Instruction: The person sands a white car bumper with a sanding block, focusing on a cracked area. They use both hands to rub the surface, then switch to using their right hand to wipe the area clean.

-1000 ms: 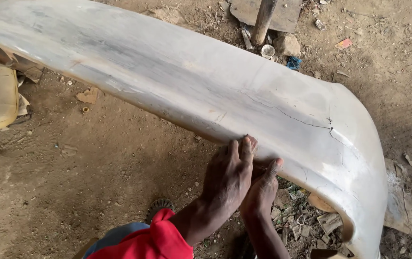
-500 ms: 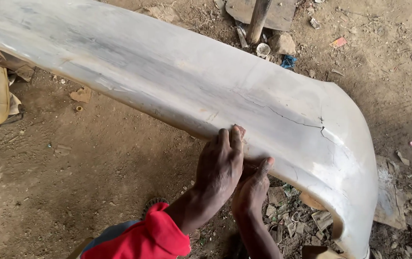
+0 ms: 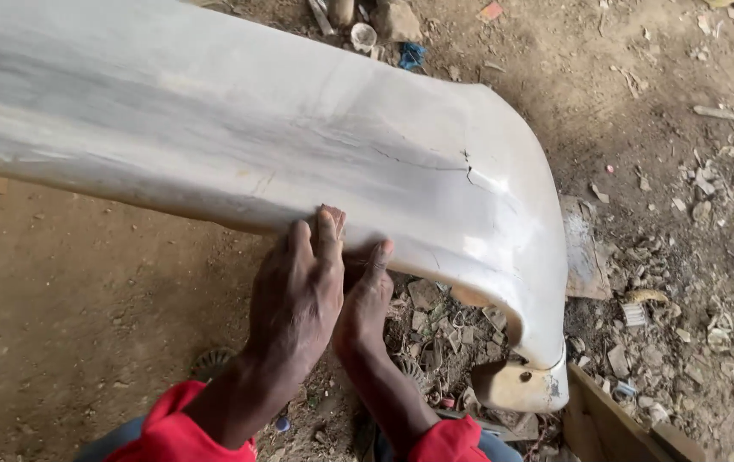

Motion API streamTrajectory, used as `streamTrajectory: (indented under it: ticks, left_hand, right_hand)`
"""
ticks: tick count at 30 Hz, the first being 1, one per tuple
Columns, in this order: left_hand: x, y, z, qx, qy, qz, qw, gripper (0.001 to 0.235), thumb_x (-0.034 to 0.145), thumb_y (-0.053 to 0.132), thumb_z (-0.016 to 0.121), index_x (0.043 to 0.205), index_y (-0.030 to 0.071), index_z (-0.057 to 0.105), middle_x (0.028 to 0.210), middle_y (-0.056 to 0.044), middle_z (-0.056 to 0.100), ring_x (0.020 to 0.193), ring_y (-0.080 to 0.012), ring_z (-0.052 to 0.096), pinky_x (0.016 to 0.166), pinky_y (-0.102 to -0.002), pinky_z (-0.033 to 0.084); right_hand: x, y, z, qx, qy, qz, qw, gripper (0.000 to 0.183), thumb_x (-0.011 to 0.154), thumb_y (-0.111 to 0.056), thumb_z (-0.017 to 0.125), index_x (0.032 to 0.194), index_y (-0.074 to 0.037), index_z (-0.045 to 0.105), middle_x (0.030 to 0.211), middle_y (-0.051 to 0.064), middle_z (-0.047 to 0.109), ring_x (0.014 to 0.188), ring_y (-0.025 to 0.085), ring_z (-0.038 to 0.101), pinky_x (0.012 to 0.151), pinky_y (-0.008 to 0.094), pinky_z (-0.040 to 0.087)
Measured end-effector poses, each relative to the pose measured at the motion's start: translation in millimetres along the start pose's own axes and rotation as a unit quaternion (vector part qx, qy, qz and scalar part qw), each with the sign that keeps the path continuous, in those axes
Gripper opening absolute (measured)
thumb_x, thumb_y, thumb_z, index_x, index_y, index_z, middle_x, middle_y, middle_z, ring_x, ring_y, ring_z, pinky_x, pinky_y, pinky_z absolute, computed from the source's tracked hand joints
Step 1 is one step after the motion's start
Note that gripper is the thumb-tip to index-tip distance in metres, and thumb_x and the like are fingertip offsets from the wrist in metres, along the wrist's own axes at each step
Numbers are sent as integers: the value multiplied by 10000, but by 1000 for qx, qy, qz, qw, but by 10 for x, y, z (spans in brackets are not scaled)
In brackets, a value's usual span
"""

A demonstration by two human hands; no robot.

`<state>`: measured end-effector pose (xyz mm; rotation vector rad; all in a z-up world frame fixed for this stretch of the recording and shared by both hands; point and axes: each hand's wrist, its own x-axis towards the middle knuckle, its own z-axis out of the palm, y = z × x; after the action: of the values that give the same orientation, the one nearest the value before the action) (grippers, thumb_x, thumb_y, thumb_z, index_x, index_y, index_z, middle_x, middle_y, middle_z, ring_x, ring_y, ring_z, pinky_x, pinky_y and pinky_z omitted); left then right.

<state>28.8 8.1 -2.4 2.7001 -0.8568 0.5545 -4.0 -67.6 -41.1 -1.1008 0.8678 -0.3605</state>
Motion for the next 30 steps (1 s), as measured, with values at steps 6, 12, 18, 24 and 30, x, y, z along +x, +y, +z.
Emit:
streamTrajectory:
  ticks: [6,12,18,24,30]
  left_hand:
    - [170,-160,7,-54,-9,-1,998,433,1096,127,686,1471,-88,651,1019,-208,663,808,-420,710,638,-510,600]
    - [-2,-68,-153,-53,-38,14,998,483,1068,125,717,1505,-75,668,1020,-187,682,827,-339,708,699,-421,625]
    - [128,-173,-30,-25,27,26,999,420,1127,172,697,1463,-81,692,1042,-180,641,846,-366,694,715,-452,599]
    - [-7,-34,-64,-2,8,27,1000,419,1115,168,688,1487,-26,671,1010,-159,661,813,-323,697,688,-405,596]
    - [265,-113,-136,-117,-14,-56,991,381,1098,136,673,1390,-104,724,959,-243,674,851,-397,765,681,-477,636]
  right_hand:
    - [-28,-72,39,-53,-17,33,998,794,1107,-678,221,856,-91,693,947,162,780,961,280,734,1021,485,629]
    - [-72,-42,3,-33,-20,-18,999,785,1119,-669,245,767,-95,649,800,104,703,785,240,662,848,441,581]
    - [-58,-159,89,-19,-16,6,1000,835,1107,-664,279,910,-46,804,987,132,837,942,247,731,990,433,582]
    - [-36,-130,-43,-83,-7,9,996,735,1108,-721,240,652,-181,440,626,19,463,581,159,358,620,407,435]
    - [-213,-289,192,68,32,38,996,750,1086,-750,493,902,-96,810,795,39,702,753,163,665,791,335,593]
